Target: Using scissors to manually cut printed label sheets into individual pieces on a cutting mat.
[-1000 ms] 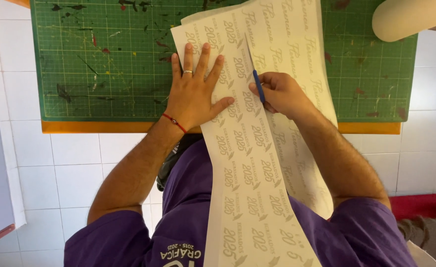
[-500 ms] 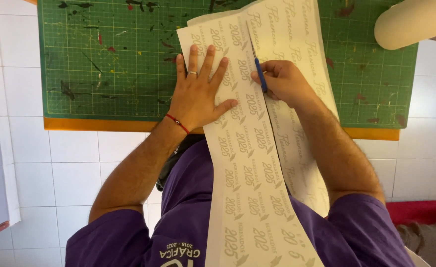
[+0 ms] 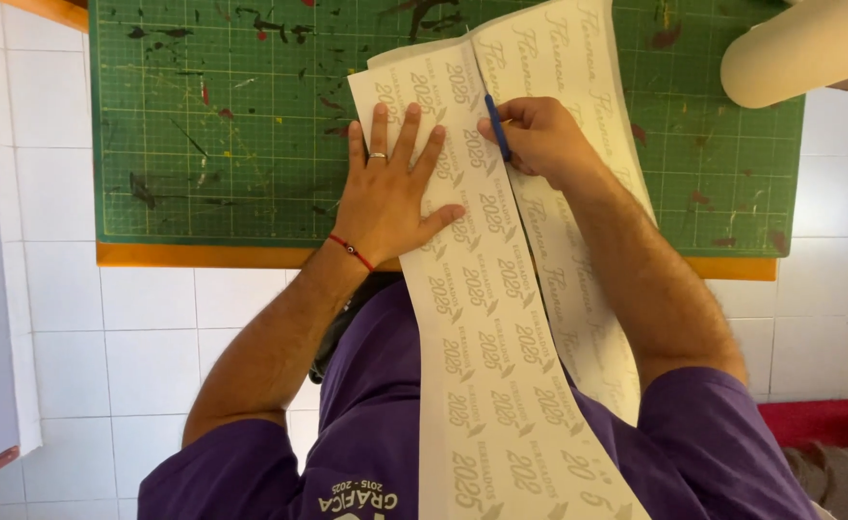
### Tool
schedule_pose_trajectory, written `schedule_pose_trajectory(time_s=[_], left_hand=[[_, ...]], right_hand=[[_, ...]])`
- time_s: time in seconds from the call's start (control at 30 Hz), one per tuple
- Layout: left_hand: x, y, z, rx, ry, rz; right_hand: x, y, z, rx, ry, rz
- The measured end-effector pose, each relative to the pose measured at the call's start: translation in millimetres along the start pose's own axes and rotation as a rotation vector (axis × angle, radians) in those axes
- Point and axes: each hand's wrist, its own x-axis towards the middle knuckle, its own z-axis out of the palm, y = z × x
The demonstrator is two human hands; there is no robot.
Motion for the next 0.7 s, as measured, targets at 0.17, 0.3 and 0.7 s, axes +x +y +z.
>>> schedule_pose_trajectory(time_s=[0.17, 0.3, 0.7], left_hand=[[-0.2, -3.1, -0.9, 0.001, 0.006, -0.012], [-4.2, -9.7, 0.1, -0.099, -0.026, -0.111], [-91.6, -82.1, -50.9, 0.268, 0.164, -0.564]], right_hand=[[-3.8, 14.3, -6.7, -0.091, 0.066, -0.115], [-39.2, 54.8, -26.0, -0.356, 0.169, -0.425], [-93.0, 115.5, -67.7, -1.006, 0.350, -0.359]])
